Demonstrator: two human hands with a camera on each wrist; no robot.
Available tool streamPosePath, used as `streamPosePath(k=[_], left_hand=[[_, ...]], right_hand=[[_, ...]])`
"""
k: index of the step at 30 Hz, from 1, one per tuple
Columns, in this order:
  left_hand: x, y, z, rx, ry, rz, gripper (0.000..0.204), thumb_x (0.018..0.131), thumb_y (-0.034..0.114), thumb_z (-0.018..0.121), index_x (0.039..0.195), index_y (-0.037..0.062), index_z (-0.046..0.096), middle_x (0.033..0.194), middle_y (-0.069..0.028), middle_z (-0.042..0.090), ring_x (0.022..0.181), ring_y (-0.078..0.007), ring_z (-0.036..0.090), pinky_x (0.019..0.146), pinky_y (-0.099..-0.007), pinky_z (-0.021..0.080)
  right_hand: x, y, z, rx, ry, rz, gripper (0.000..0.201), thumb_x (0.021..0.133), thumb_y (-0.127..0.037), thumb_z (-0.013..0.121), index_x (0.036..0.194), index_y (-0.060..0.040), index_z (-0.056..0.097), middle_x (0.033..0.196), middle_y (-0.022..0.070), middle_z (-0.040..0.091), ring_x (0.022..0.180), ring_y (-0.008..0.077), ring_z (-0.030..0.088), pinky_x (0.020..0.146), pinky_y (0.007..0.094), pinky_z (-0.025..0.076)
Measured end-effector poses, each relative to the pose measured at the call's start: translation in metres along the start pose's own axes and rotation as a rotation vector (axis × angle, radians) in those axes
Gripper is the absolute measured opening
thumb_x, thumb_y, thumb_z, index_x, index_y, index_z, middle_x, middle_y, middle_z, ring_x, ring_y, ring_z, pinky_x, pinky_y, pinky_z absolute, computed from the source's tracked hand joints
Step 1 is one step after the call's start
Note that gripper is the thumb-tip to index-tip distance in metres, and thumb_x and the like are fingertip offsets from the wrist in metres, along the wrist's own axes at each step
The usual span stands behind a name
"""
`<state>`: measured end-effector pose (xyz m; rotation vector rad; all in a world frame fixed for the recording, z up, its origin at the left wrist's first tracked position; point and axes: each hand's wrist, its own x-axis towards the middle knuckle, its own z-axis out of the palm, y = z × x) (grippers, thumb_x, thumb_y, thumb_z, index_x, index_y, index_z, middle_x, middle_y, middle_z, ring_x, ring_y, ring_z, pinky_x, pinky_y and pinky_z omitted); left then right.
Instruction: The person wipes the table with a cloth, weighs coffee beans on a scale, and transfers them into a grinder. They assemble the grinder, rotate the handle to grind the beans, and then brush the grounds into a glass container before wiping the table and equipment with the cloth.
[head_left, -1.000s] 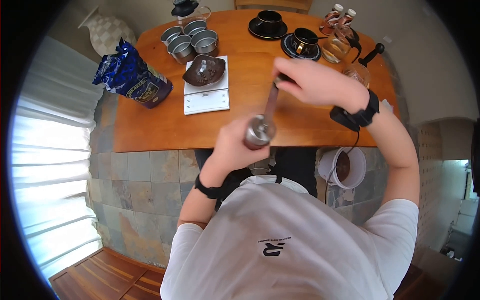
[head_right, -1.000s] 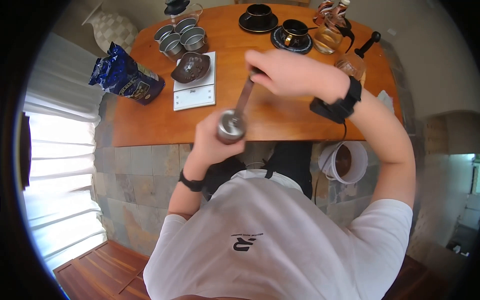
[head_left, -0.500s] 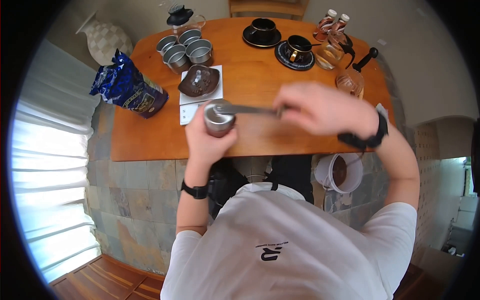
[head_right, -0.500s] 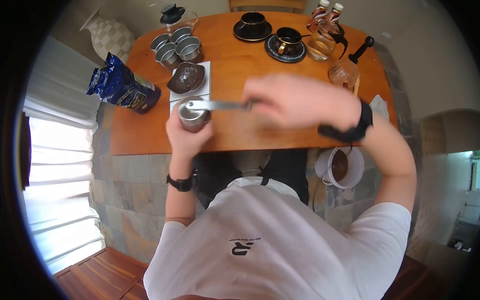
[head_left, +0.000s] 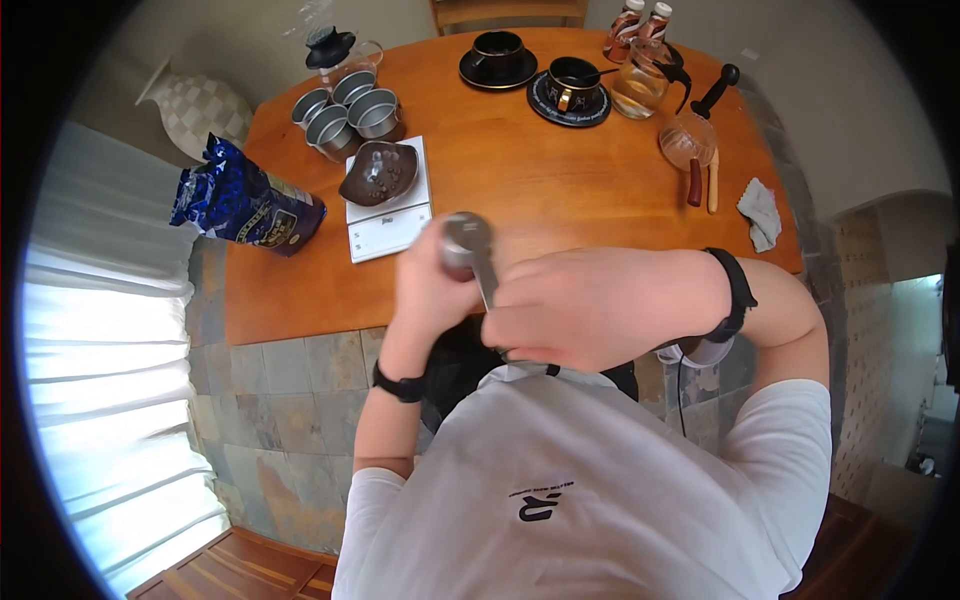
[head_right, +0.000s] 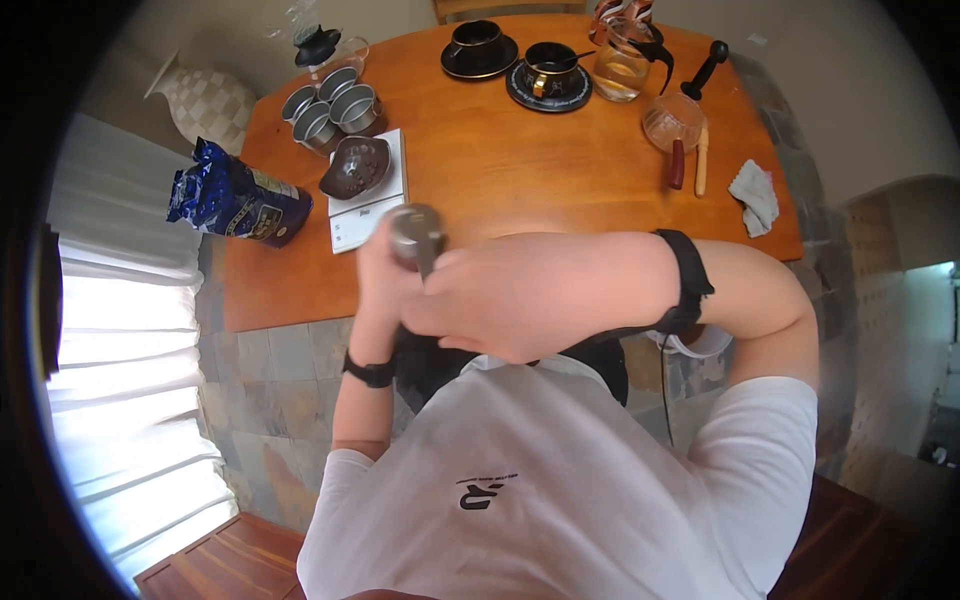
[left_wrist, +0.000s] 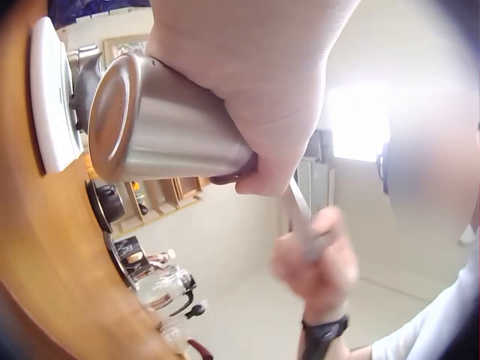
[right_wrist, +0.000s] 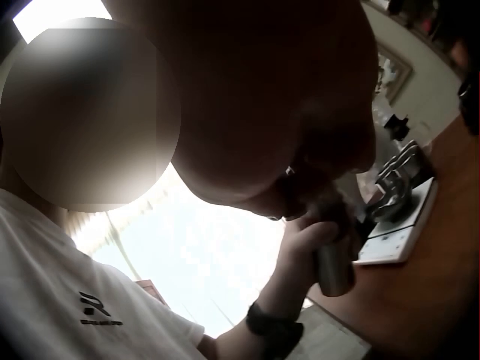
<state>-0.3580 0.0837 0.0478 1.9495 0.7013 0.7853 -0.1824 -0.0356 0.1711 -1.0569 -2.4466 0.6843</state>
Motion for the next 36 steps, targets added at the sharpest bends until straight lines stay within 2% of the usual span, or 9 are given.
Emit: streamPosePath(k=[3,8,13,15,17,21,25,30,36], left_hand=[[-0.016,0.002,0.053,0.392,-0.101,0.519,0.054,0.068,0.022,0.082,0.114,0.0030,0.062,0.104,-0.0068,0.070,0.092,-0.0332,0.067,0.077,-0.0412,0.055],[-0.024,0.023,0.000,-0.211,0.008,0.067,0.043,0.070,0.008,0.075,0.109,-0.0007,0.061,0.093,-0.0054,0.068,0.082,-0.0118,0.064,0.079,-0.0280,0.053],[0.007,0.027,0.005,0.214,-0.067,-0.033,0.047,0.069,0.012,0.077,0.111,0.0024,0.061,0.092,-0.0132,0.070,0.082,-0.0307,0.069,0.076,-0.0380,0.055],[0.006,0.015,0.040,0.152,0.091,0.761,0.053,0.066,0.018,0.080,0.113,0.0052,0.060,0.102,-0.0170,0.065,0.088,-0.0397,0.065,0.074,-0.0414,0.054],[-0.020,0.029,0.058,0.167,-0.208,0.282,0.056,0.065,0.020,0.082,0.115,0.0060,0.060,0.104,-0.0144,0.067,0.088,-0.0351,0.067,0.076,-0.0410,0.055],[-0.007,0.014,-0.003,-0.102,0.153,0.053,0.046,0.068,0.012,0.080,0.110,0.0039,0.061,0.095,-0.0113,0.071,0.087,-0.0219,0.071,0.080,-0.0322,0.056],[0.007,0.011,0.013,0.107,0.047,0.055,0.047,0.069,0.014,0.081,0.112,0.0073,0.062,0.100,-0.0102,0.071,0.088,-0.0250,0.070,0.079,-0.0359,0.055],[0.006,-0.008,0.061,0.110,-0.122,0.412,0.046,0.075,0.024,0.078,0.115,0.0105,0.060,0.106,-0.0184,0.067,0.096,-0.0357,0.066,0.076,-0.0401,0.055],[-0.002,0.027,0.027,0.309,-0.152,0.179,0.035,0.072,0.022,0.076,0.103,0.0085,0.065,0.103,-0.0130,0.069,0.090,-0.0338,0.068,0.069,-0.0413,0.055]], right_hand=[[0.028,0.021,-0.015,-0.044,0.097,0.178,0.012,0.090,-0.015,0.062,0.097,-0.0060,0.056,0.086,0.0148,0.060,0.083,0.0351,0.060,0.071,0.0429,0.049],[-0.022,0.079,-0.023,-0.136,0.152,0.388,0.015,0.090,-0.012,0.061,0.102,-0.0049,0.057,0.090,0.0169,0.063,0.087,0.0380,0.062,0.075,0.0443,0.050],[0.003,-0.003,0.004,0.032,0.039,0.082,0.013,0.089,-0.013,0.063,0.101,-0.0067,0.059,0.088,0.0128,0.060,0.090,0.0327,0.060,0.078,0.0411,0.050],[0.026,0.009,-0.007,-0.051,0.104,0.087,0.014,0.090,-0.014,0.062,0.101,-0.0064,0.058,0.088,0.0133,0.060,0.091,0.0328,0.060,0.078,0.0404,0.050],[0.026,0.058,-0.024,-0.085,0.217,0.167,0.017,0.091,-0.014,0.061,0.105,-0.0057,0.057,0.084,0.0155,0.063,0.081,0.0355,0.062,0.071,0.0416,0.051],[-0.024,0.064,-0.032,0.023,0.048,0.539,0.018,0.091,-0.017,0.062,0.105,-0.0053,0.058,0.087,0.0152,0.064,0.082,0.0346,0.064,0.072,0.0410,0.052],[0.002,-0.001,0.005,0.005,-0.046,0.028,0.017,0.088,-0.012,0.064,0.103,-0.0075,0.060,0.087,0.0123,0.060,0.089,0.0317,0.062,0.077,0.0413,0.050],[0.019,0.033,-0.020,0.127,0.078,0.244,0.020,0.089,-0.013,0.061,0.107,-0.0047,0.057,0.099,0.0138,0.065,0.092,0.0350,0.062,0.078,0.0413,0.051],[0.007,-0.020,-0.012,-0.050,0.079,0.015,0.015,0.086,-0.011,0.067,0.101,-0.0102,0.063,0.092,0.0070,0.060,0.084,0.0282,0.058,0.074,0.0373,0.049]])
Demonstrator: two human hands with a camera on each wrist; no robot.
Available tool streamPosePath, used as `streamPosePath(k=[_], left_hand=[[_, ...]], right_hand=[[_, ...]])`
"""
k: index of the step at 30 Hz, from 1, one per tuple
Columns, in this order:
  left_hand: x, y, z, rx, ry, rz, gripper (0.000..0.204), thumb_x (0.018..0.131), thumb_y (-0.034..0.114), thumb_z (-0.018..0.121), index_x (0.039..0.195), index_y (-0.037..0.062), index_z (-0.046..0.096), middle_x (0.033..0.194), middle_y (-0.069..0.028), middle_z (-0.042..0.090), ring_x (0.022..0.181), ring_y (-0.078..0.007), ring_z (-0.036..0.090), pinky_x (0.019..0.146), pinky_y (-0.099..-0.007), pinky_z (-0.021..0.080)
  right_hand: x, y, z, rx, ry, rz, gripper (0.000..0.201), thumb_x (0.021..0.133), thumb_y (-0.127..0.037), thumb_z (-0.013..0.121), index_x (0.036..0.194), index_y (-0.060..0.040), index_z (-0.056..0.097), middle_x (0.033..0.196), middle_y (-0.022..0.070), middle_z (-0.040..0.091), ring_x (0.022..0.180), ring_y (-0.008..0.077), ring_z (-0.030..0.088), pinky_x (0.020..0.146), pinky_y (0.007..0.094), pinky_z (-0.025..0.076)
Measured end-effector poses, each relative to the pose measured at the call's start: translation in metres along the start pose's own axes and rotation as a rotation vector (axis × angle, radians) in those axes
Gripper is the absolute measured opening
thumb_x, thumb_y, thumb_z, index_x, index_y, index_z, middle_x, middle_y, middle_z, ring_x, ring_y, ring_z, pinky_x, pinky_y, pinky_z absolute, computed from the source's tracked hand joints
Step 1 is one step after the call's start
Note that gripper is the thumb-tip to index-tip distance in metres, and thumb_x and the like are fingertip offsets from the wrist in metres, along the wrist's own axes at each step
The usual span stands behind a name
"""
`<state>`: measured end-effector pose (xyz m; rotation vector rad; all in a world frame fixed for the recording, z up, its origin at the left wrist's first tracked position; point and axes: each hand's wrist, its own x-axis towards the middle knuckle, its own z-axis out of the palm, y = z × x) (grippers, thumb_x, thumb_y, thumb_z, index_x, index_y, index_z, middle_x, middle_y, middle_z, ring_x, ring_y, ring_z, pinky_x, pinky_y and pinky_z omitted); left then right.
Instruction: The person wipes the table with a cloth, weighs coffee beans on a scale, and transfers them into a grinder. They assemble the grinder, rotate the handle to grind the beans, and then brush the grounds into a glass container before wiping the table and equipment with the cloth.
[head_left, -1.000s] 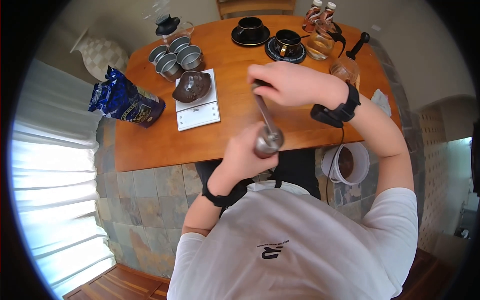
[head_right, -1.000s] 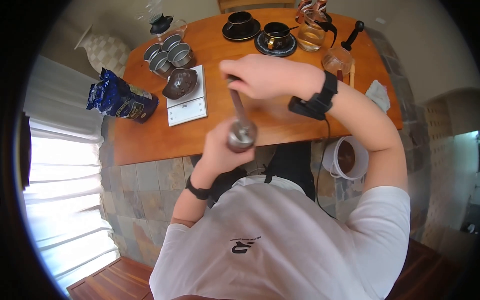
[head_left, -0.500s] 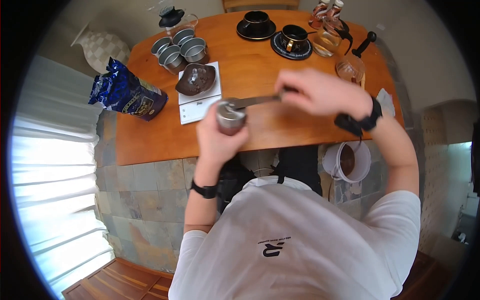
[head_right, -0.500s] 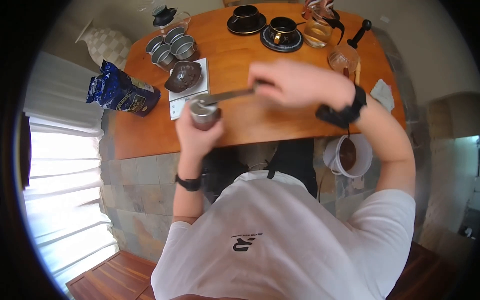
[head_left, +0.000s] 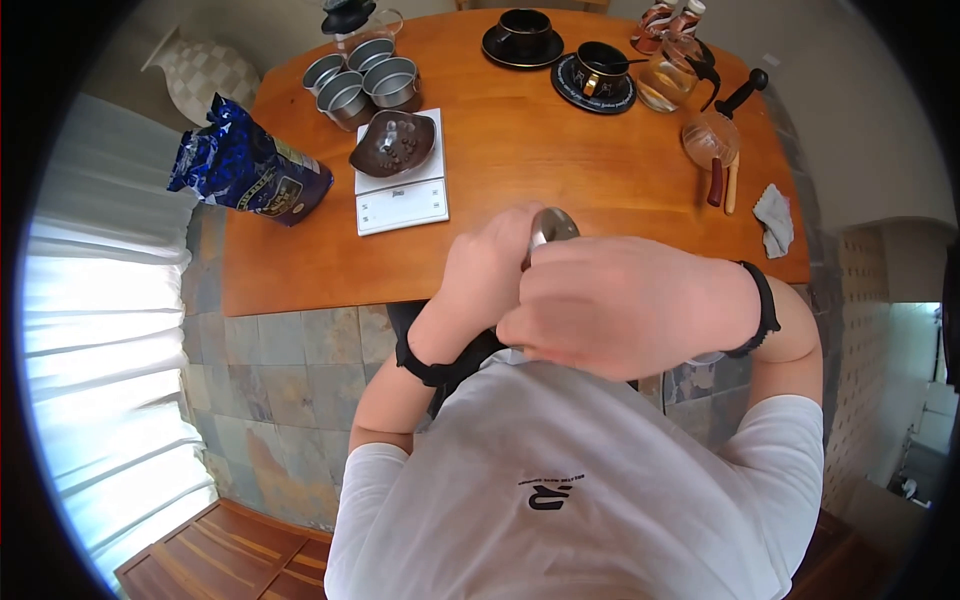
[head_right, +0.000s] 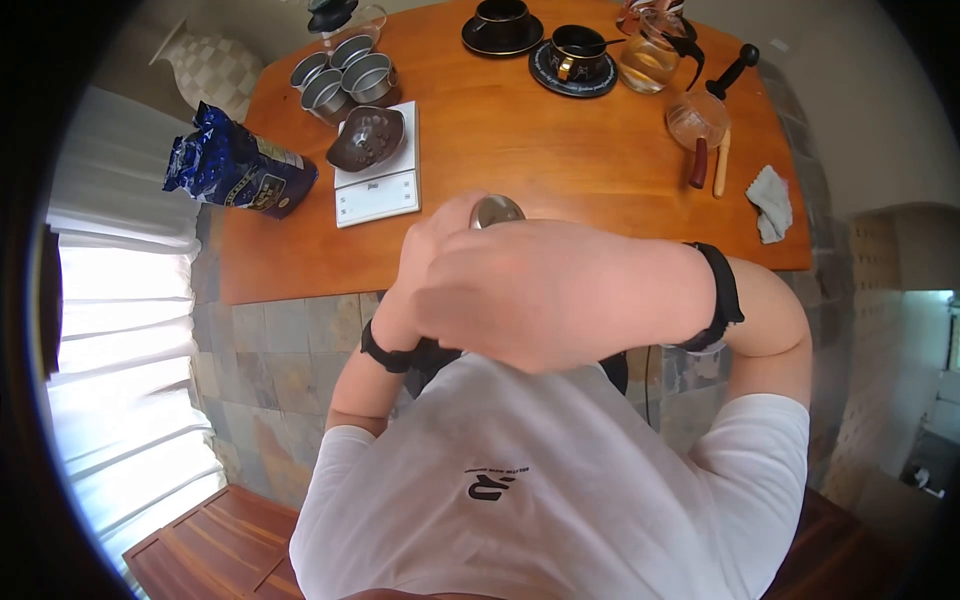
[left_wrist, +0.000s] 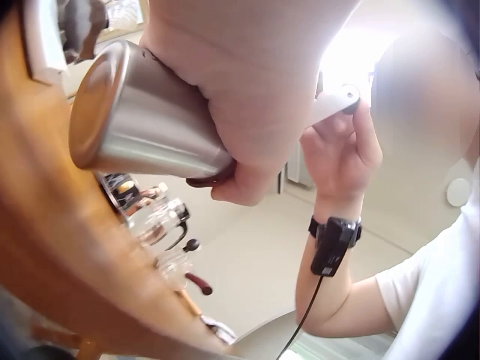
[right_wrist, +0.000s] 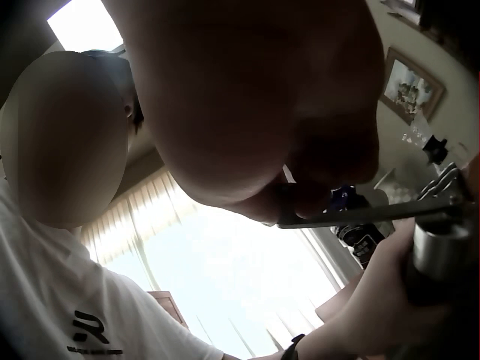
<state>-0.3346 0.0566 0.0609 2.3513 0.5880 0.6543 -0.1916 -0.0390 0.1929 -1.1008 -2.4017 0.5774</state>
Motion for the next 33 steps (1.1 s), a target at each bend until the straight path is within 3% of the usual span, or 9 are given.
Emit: streamPosePath(k=[5,7,8,15,20,25,27,30,33], left_hand=[[-0.008,0.028,-0.013,-0.193,0.079,0.151,0.034,0.072,0.023,0.080,0.100,0.0099,0.067,0.100,-0.0104,0.070,0.092,-0.0301,0.068,0.073,-0.0383,0.055],[-0.001,0.029,-0.016,-0.289,0.128,0.237,0.034,0.072,0.024,0.083,0.099,0.0106,0.068,0.099,-0.0090,0.070,0.093,-0.0283,0.068,0.075,-0.0368,0.054],[0.002,0.001,0.001,-0.557,-0.033,0.081,0.036,0.070,0.020,0.084,0.100,0.0087,0.068,0.099,-0.0101,0.070,0.090,-0.0304,0.067,0.076,-0.0377,0.054],[0.010,0.022,-0.016,-0.168,-0.018,0.072,0.049,0.067,0.014,0.079,0.111,0.0041,0.059,0.089,-0.0140,0.067,0.079,-0.0348,0.067,0.069,-0.0373,0.054],[0.002,0.003,-0.046,-0.491,0.356,-0.114,0.043,0.070,0.008,0.077,0.110,0.0014,0.060,0.095,-0.0080,0.071,0.083,-0.0131,0.069,0.078,-0.0300,0.055],[0.020,-0.025,-0.035,-0.042,0.236,-0.164,0.048,0.069,0.016,0.078,0.112,0.0024,0.059,0.091,-0.0159,0.070,0.081,-0.0339,0.070,0.073,-0.0398,0.056],[0.020,-0.021,-0.003,-0.042,0.104,0.123,0.050,0.068,0.022,0.079,0.110,0.0055,0.060,0.098,-0.0178,0.068,0.086,-0.0401,0.066,0.072,-0.0444,0.055],[0.006,0.015,-0.003,-0.201,0.082,0.161,0.054,0.063,0.022,0.083,0.110,0.0049,0.061,0.101,-0.0176,0.068,0.090,-0.0370,0.067,0.076,-0.0410,0.056],[0.001,-0.013,-0.036,-0.356,0.388,-0.054,0.049,0.067,0.010,0.079,0.112,0.0036,0.061,0.093,-0.0075,0.071,0.085,-0.0150,0.070,0.079,-0.0307,0.055]], right_hand=[[0.014,0.016,-0.014,0.029,0.166,-0.037,0.016,0.086,-0.011,0.067,0.102,-0.0123,0.063,0.092,0.0058,0.060,0.083,0.0268,0.059,0.073,0.0376,0.050],[0.017,-0.006,-0.032,0.045,-0.067,0.005,0.018,0.085,-0.012,0.067,0.103,-0.0108,0.062,0.092,0.0066,0.062,0.083,0.0274,0.060,0.072,0.0382,0.050],[0.023,0.007,-0.030,0.048,0.053,0.083,0.019,0.086,-0.011,0.065,0.104,-0.0083,0.061,0.090,0.0079,0.064,0.080,0.0292,0.061,0.072,0.0385,0.051],[0.055,0.052,-0.042,-0.082,0.087,0.121,0.018,0.091,-0.013,0.060,0.107,-0.0051,0.056,0.080,0.0095,0.063,0.069,0.0250,0.061,0.062,0.0342,0.047],[0.022,0.105,-0.053,-0.101,0.083,0.378,0.016,0.093,-0.013,0.059,0.106,-0.0042,0.055,0.077,0.0100,0.061,0.066,0.0229,0.058,0.060,0.0353,0.045],[0.016,0.026,-0.008,0.003,-0.014,0.018,0.016,0.086,-0.009,0.064,0.101,-0.0061,0.058,0.090,0.0127,0.063,0.088,0.0332,0.062,0.077,0.0419,0.050],[0.037,0.021,-0.010,-0.075,-0.035,0.087,0.014,0.087,-0.010,0.063,0.100,-0.0062,0.059,0.090,0.0134,0.063,0.089,0.0340,0.062,0.076,0.0423,0.050],[0.039,0.085,-0.038,-0.140,0.166,0.283,0.016,0.091,-0.016,0.060,0.103,-0.0060,0.057,0.079,0.0169,0.065,0.070,0.0366,0.064,0.061,0.0417,0.049],[0.000,0.095,-0.040,-0.204,0.118,0.357,0.017,0.089,-0.012,0.063,0.103,-0.0047,0.057,0.077,0.0141,0.061,0.070,0.0319,0.060,0.062,0.0379,0.048]])
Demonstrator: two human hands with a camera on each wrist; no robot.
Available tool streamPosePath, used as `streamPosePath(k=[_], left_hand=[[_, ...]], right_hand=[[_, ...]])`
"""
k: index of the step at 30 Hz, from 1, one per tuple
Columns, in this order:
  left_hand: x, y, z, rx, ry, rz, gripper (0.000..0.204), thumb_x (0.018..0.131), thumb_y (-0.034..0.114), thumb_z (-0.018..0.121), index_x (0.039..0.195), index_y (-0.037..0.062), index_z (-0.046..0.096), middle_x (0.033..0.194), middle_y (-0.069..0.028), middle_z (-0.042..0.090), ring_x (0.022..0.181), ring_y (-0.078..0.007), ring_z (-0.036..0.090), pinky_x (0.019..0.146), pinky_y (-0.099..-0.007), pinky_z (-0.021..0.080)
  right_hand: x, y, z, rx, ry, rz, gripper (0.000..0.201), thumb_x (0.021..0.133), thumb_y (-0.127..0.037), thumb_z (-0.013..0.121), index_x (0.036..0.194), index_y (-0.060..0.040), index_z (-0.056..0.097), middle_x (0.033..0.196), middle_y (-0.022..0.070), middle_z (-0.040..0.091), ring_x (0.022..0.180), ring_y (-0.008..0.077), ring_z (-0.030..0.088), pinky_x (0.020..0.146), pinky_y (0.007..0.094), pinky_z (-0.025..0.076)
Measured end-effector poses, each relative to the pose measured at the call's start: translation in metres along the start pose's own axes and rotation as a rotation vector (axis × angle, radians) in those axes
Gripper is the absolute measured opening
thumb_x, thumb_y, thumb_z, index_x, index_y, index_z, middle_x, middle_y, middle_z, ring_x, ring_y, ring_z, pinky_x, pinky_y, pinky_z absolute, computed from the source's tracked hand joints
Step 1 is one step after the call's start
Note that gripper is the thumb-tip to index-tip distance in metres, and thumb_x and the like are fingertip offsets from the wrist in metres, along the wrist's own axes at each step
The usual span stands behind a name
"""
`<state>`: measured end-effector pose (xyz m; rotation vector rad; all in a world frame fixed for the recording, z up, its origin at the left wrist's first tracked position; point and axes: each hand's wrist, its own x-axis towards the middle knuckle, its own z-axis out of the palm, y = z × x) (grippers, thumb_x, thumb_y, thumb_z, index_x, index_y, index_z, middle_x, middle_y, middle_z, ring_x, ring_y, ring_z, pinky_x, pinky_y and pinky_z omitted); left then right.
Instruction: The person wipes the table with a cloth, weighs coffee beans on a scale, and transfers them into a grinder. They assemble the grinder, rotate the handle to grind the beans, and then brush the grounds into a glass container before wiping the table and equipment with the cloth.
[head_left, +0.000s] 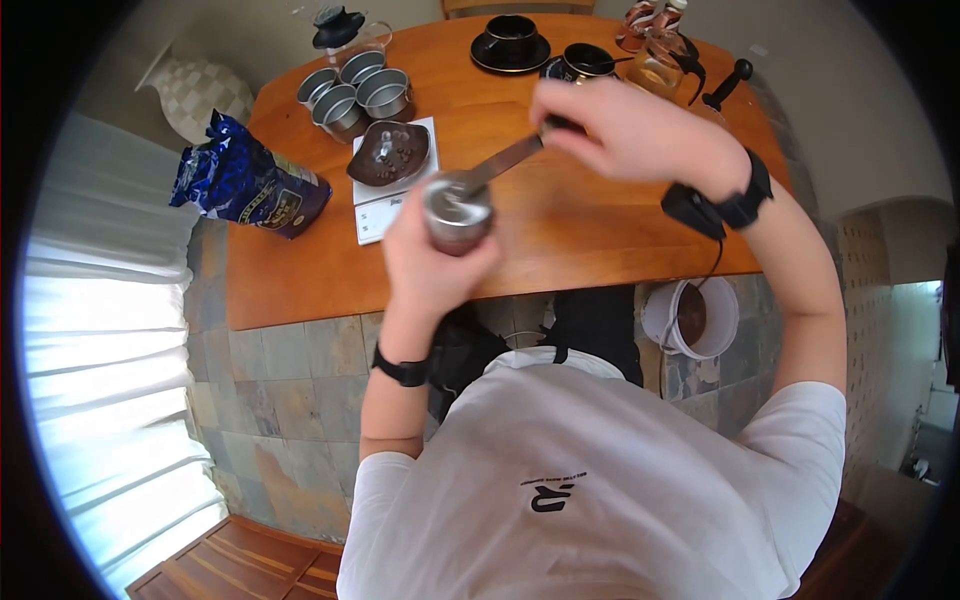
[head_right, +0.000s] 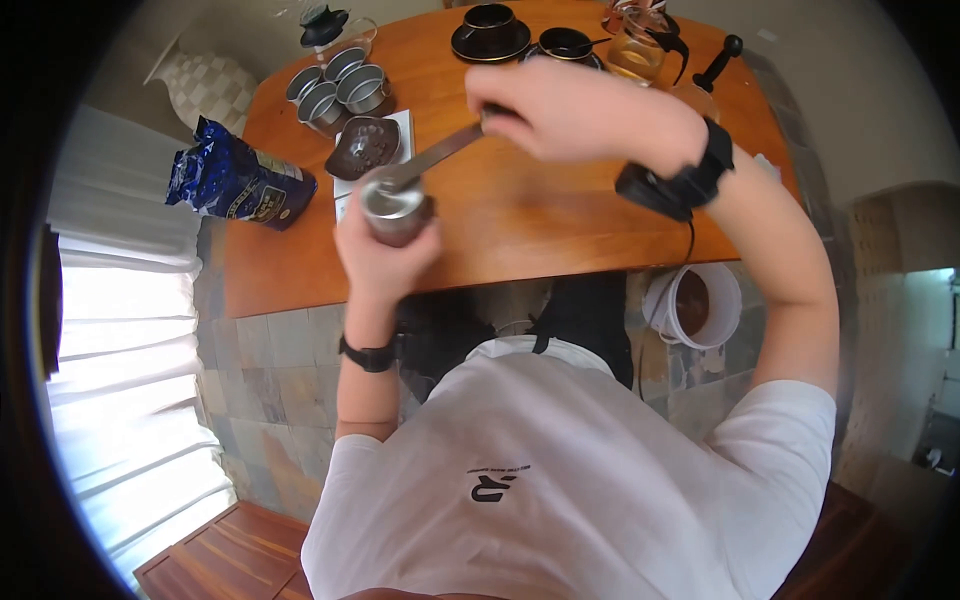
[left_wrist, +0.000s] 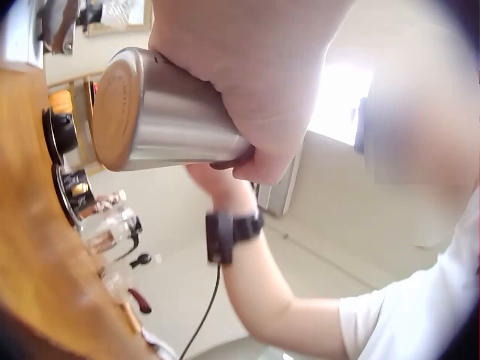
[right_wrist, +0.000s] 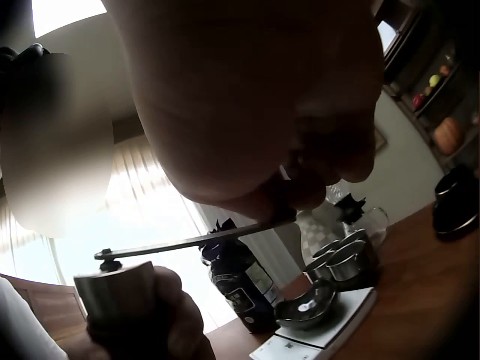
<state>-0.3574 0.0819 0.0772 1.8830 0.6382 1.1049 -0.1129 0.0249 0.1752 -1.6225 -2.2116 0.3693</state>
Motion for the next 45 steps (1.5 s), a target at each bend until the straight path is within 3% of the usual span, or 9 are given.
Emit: streamPosePath(k=[5,14,17,18,24,29,35,40,45], left_hand=[[0.018,-0.005,0.018,0.142,-0.267,-0.235,0.057,0.064,0.020,0.083,0.114,0.0049,0.061,0.093,-0.0185,0.070,0.085,-0.0353,0.070,0.075,-0.0397,0.057],[-0.002,-0.012,-0.007,-0.060,-0.079,-0.119,0.053,0.065,0.017,0.082,0.113,0.0053,0.061,0.100,-0.0165,0.069,0.090,-0.0381,0.068,0.079,-0.0390,0.057],[0.015,0.005,0.018,0.350,-0.269,-0.195,0.051,0.068,0.016,0.080,0.115,0.0057,0.061,0.105,-0.0168,0.068,0.093,-0.0380,0.067,0.079,-0.0397,0.056],[0.014,-0.009,0.032,0.187,-0.381,0.320,0.053,0.068,0.017,0.080,0.116,0.0062,0.061,0.107,-0.0176,0.067,0.095,-0.0387,0.066,0.079,-0.0426,0.055],[0.002,-0.001,0.011,0.025,-0.027,-0.055,0.045,0.069,0.009,0.077,0.111,0.0041,0.062,0.094,-0.0096,0.072,0.085,-0.0161,0.070,0.078,-0.0319,0.056],[0.001,0.010,0.027,0.223,-0.167,-0.166,0.045,0.072,0.012,0.079,0.112,0.0054,0.061,0.099,-0.0127,0.071,0.086,-0.0297,0.070,0.076,-0.0367,0.056],[-0.015,-0.005,0.008,0.007,-0.091,0.031,0.054,0.066,0.013,0.081,0.116,0.0031,0.060,0.099,-0.0123,0.070,0.088,-0.0270,0.070,0.081,-0.0343,0.056],[0.003,-0.002,0.008,0.093,-0.110,-0.121,0.051,0.070,0.014,0.082,0.116,0.0034,0.061,0.099,-0.0123,0.071,0.086,-0.0260,0.071,0.076,-0.0350,0.056],[-0.021,0.015,0.033,0.169,-0.245,0.256,0.058,0.066,0.021,0.083,0.116,0.0039,0.059,0.101,-0.0135,0.069,0.089,-0.0258,0.070,0.078,-0.0367,0.056]], right_hand=[[-0.016,-0.080,0.025,0.264,-0.116,-0.409,0.013,0.088,-0.012,0.065,0.096,-0.0077,0.056,0.087,0.0117,0.059,0.085,0.0315,0.059,0.073,0.0411,0.049],[-0.035,-0.015,0.002,0.185,-0.197,0.026,0.014,0.092,-0.014,0.061,0.101,-0.0039,0.057,0.081,0.0145,0.064,0.074,0.0333,0.064,0.066,0.0394,0.050],[-0.033,-0.070,0.021,0.248,-0.180,-0.373,0.015,0.091,-0.014,0.061,0.102,-0.0043,0.058,0.093,0.0143,0.064,0.088,0.0312,0.062,0.074,0.0402,0.050],[-0.020,-0.071,0.026,0.257,-0.175,-0.369,0.015,0.091,-0.014,0.061,0.102,-0.0043,0.058,0.093,0.0143,0.064,0.088,0.0312,0.062,0.074,0.0402,0.050],[-0.009,0.009,-0.005,0.091,-0.160,0.155,0.015,0.091,-0.013,0.061,0.102,-0.0041,0.057,0.084,0.0156,0.064,0.073,0.0306,0.063,0.067,0.0400,0.050],[-0.011,-0.081,0.023,0.209,-0.177,-0.449,0.012,0.089,-0.014,0.063,0.096,-0.0069,0.057,0.090,0.0135,0.057,0.092,0.0309,0.059,0.078,0.0395,0.048],[0.006,0.006,0.001,0.081,-0.118,0.062,0.015,0.090,-0.012,0.062,0.102,-0.0046,0.057,0.078,0.0143,0.063,0.073,0.0346,0.063,0.067,0.0418,0.050],[-0.017,-0.085,0.017,0.170,-0.201,-0.483,0.012,0.086,-0.012,0.066,0.097,-0.0082,0.062,0.092,0.0112,0.062,0.091,0.0288,0.061,0.075,0.0382,0.050],[0.034,-0.014,0.004,0.101,0.011,-0.179,0.015,0.090,-0.014,0.062,0.102,-0.0049,0.058,0.079,0.0134,0.061,0.069,0.0304,0.061,0.062,0.0382,0.048]])
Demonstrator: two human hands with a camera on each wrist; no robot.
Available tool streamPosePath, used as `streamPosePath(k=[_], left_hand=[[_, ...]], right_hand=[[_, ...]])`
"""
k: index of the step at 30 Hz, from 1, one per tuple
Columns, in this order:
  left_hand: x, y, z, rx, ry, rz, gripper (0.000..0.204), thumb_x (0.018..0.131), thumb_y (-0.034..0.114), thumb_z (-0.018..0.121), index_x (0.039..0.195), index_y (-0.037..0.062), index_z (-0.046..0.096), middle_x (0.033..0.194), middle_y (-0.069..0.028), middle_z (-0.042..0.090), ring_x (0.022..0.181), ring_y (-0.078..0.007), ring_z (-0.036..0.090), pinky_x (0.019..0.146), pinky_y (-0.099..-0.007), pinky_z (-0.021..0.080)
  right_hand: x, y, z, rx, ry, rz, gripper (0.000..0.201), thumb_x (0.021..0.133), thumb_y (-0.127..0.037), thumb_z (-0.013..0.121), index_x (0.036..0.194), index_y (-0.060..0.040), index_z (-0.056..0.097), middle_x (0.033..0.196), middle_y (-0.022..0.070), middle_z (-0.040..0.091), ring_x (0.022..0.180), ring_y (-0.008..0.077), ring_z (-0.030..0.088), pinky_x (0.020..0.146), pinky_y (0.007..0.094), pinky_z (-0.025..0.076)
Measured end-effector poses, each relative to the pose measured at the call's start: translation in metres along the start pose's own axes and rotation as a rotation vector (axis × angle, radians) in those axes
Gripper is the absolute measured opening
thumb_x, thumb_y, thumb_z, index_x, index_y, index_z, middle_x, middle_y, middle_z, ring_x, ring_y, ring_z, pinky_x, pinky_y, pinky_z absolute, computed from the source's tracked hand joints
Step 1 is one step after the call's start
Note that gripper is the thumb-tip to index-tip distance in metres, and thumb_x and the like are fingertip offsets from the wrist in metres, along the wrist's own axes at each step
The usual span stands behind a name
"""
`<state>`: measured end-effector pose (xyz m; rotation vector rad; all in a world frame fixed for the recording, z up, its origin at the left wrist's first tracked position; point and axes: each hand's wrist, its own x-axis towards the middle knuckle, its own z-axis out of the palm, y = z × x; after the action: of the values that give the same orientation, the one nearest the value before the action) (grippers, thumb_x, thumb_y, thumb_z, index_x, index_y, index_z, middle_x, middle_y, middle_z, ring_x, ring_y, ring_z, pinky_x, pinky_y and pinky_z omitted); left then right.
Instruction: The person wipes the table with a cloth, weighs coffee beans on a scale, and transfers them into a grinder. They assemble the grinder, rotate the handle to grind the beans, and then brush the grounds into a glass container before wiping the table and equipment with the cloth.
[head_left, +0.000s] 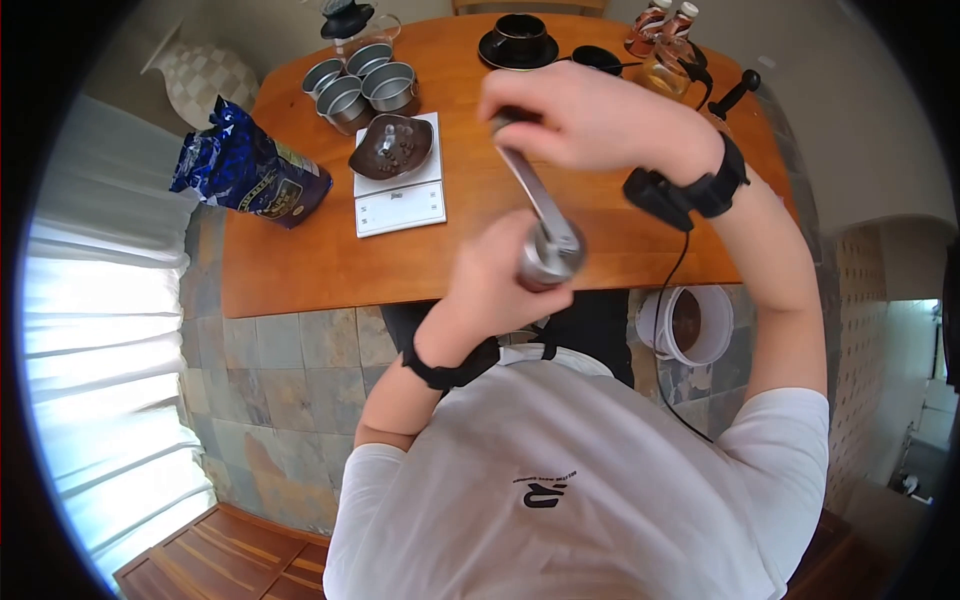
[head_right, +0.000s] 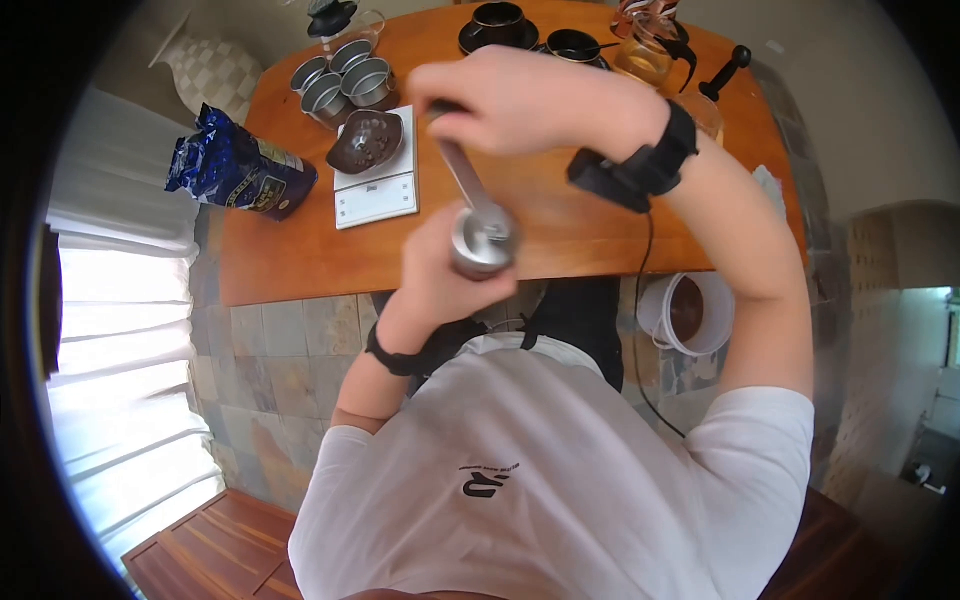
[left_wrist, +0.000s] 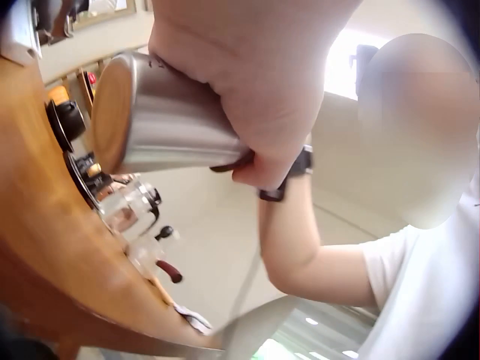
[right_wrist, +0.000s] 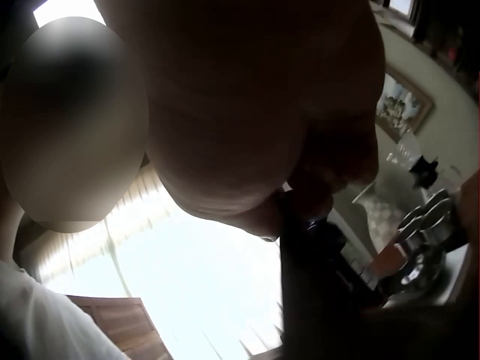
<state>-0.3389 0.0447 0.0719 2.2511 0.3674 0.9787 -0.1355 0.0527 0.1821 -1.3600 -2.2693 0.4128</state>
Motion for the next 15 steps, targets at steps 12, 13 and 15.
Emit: streamPosePath(k=[12,13,15], left_hand=[[0.003,0.007,0.020,-0.058,-0.111,-0.058,0.051,0.067,0.015,0.080,0.113,0.0034,0.059,0.100,-0.0126,0.069,0.086,-0.0250,0.070,0.079,-0.0374,0.055],[0.000,0.005,0.011,-0.059,-0.116,-0.048,0.051,0.067,0.015,0.080,0.113,0.0034,0.059,0.100,-0.0126,0.069,0.086,-0.0250,0.070,0.079,-0.0374,0.055],[-0.005,-0.007,-0.018,-0.238,0.184,-0.220,0.047,0.067,0.010,0.078,0.111,0.0033,0.060,0.098,-0.0130,0.070,0.086,-0.0261,0.071,0.078,-0.0353,0.056]], right_hand=[[-0.011,-0.009,0.002,-0.026,-0.023,0.065,0.016,0.090,-0.014,0.060,0.103,-0.0039,0.057,0.083,0.0157,0.066,0.072,0.0327,0.064,0.063,0.0384,0.050],[-0.025,0.012,0.002,-0.041,0.028,0.092,0.015,0.091,-0.012,0.060,0.103,-0.0043,0.058,0.080,0.0150,0.064,0.070,0.0315,0.064,0.062,0.0378,0.050],[-0.056,0.001,-0.010,0.003,-0.086,0.239,0.014,0.090,-0.010,0.061,0.102,-0.0037,0.058,0.082,0.0138,0.063,0.075,0.0314,0.063,0.067,0.0383,0.051]])
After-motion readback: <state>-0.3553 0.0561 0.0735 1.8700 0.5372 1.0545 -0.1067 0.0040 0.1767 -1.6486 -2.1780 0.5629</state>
